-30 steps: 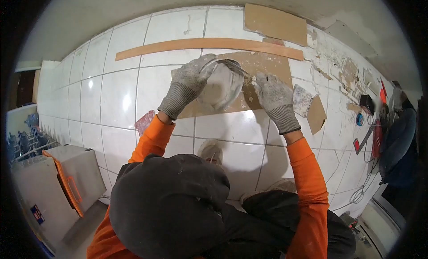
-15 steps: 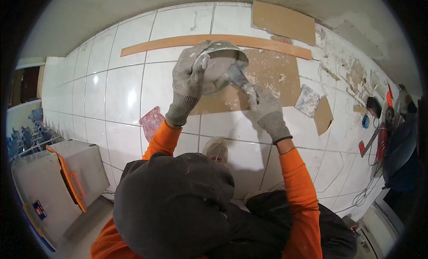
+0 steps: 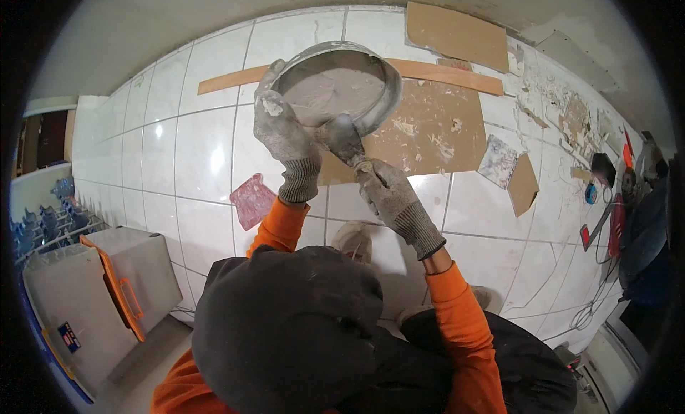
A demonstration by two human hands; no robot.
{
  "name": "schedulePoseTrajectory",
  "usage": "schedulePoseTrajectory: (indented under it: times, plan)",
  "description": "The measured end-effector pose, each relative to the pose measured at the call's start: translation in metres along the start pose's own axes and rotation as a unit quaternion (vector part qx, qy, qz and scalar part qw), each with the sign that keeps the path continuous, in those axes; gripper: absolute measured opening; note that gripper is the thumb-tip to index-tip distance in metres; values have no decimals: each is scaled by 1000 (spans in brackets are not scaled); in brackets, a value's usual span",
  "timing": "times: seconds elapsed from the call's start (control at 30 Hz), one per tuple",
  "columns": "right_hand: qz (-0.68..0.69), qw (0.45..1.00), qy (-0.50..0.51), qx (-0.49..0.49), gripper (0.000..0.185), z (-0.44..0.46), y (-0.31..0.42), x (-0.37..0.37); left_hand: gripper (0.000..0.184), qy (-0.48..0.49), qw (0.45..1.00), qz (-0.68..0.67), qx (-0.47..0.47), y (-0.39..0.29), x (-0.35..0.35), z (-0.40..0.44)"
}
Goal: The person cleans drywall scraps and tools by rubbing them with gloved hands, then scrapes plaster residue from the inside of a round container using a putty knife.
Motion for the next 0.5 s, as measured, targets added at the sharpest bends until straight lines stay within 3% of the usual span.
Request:
schedulePoseTrajectory:
  times: [0.07,0.13,0.2,0.27,0.33,0.43,0.47,0.5]
  plan:
    - [21,1000,20,0,33,-5,11,3,57,12,987,154,45,1,-3,-8]
    - [59,997,55,19,35,-4,9,5,58,21,995,96,21,12,-3,-13]
    - [113,988,82,59,36,-4,4,2,59,31,981,-174,-74,30,5,-22]
    - [182,971,98,118,38,-5,-5,-10,59,37,989,-106,-101,56,1,-24]
    - [67,990,-79,-98,39,-6,-6,-59,58,32,986,-110,-117,65,-4,-17]
    - [-174,941,-251,-144,40,-28,13,-131,56,9,976,-181,-117,70,-19,-1]
    - [-258,906,-306,-136,41,-34,27,-152,54,5,977,-176,-122,74,-26,4]
    - [-339,840,-377,-193,41,-40,31,-168,52,2,977,-171,-125,75,-29,6]
Point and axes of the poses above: each hand's wrist, its own z-axis towards the middle knuckle, its own x-axis out of the palm, y = z × x, the point moved 7 cm from there along z, towards the middle knuckle
